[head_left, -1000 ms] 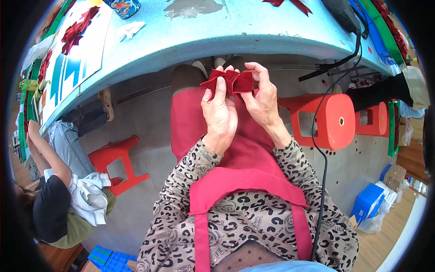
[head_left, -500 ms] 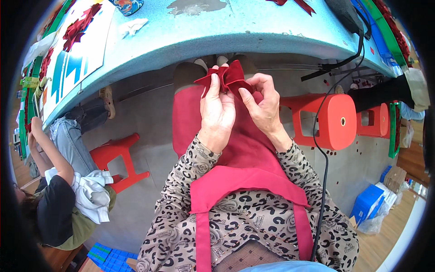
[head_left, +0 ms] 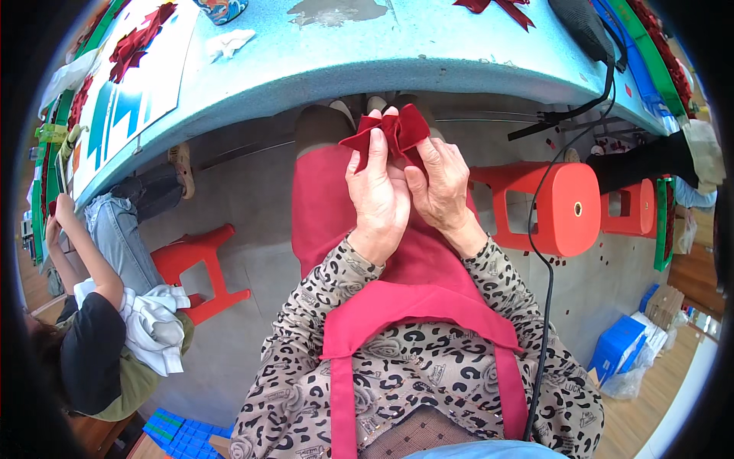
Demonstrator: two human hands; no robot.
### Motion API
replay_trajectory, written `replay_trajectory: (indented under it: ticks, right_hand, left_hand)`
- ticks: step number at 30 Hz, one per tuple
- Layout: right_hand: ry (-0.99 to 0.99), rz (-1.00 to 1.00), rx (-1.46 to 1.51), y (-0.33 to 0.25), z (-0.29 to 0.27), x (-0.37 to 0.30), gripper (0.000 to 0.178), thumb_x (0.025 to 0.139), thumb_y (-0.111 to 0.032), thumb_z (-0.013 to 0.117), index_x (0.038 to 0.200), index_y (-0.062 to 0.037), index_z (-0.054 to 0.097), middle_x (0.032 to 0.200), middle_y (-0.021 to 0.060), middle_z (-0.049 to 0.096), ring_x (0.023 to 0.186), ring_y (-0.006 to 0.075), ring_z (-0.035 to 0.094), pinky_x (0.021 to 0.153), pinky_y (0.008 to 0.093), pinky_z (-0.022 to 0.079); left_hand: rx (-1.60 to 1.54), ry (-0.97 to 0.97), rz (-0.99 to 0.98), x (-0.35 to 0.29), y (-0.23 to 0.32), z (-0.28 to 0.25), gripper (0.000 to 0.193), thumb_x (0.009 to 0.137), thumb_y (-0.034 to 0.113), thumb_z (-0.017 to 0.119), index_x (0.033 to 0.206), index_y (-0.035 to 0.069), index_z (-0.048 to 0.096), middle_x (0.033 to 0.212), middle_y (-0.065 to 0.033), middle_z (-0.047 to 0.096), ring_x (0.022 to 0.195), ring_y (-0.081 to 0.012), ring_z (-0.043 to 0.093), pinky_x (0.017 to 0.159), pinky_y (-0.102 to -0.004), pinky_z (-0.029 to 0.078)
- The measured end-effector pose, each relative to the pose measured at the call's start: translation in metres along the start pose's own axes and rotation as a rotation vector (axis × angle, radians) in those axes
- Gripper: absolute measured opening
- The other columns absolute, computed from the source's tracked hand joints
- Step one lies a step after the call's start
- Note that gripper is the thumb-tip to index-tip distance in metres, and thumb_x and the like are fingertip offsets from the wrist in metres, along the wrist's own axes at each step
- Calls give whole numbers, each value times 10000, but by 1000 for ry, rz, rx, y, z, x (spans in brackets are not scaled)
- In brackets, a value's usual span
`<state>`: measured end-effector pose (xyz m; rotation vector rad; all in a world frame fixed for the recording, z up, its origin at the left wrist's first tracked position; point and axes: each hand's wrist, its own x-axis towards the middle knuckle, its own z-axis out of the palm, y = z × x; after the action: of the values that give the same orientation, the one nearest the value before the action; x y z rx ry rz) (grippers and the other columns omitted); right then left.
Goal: Assembling and tying pieces of red fabric into decorative bows.
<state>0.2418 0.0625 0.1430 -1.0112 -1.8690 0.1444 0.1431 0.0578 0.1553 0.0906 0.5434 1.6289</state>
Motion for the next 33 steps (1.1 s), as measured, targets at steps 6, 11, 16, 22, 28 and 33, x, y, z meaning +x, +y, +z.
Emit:
replay_trajectory:
  ticks: [6,11,16,22,28,33]
  right_hand:
    - [-47,-22,-36,8,-10,12,361,898,-239,540,1174,-5,538,878,143,582,773,316,568,696,385,437]
    - [-32,270,358,3,-23,12,350,878,-169,548,1180,7,528,864,145,582,757,310,570,645,386,442]
    - [-14,66,243,7,-21,7,378,866,-137,547,1210,16,507,928,159,598,781,307,577,637,385,450]
    - [-77,-92,-46,10,-34,16,464,910,-212,515,1284,51,433,1064,180,588,903,277,595,774,356,463]
    - [-40,187,231,11,-23,4,472,942,-257,483,1308,36,428,1091,151,597,932,202,582,783,331,458]
    - [-75,581,553,11,-28,0,431,969,-239,446,1318,13,435,1126,94,600,867,122,559,732,281,465]
  left_hand:
    - [161,-50,162,-6,-10,10,269,928,83,527,1184,3,545,1150,-105,593,1070,-180,556,966,-323,433]
    - [203,-122,228,-10,-15,19,252,923,63,528,1162,-2,569,1126,-109,613,1061,-182,566,965,-318,432]
    - [172,-73,214,-13,-19,24,258,921,60,531,1169,-4,567,1125,-109,615,1057,-184,569,959,-317,435]
    - [250,-131,215,-18,-19,26,261,914,61,546,1166,-4,570,1111,-106,622,1046,-173,572,946,-301,440]
    - [341,-114,159,-15,-29,17,254,909,65,561,1153,-2,582,1097,-91,630,1030,-150,571,924,-283,440]
    - [345,-31,140,-11,-42,8,244,907,86,571,1138,11,594,1093,-71,631,1015,-130,567,907,-274,436]
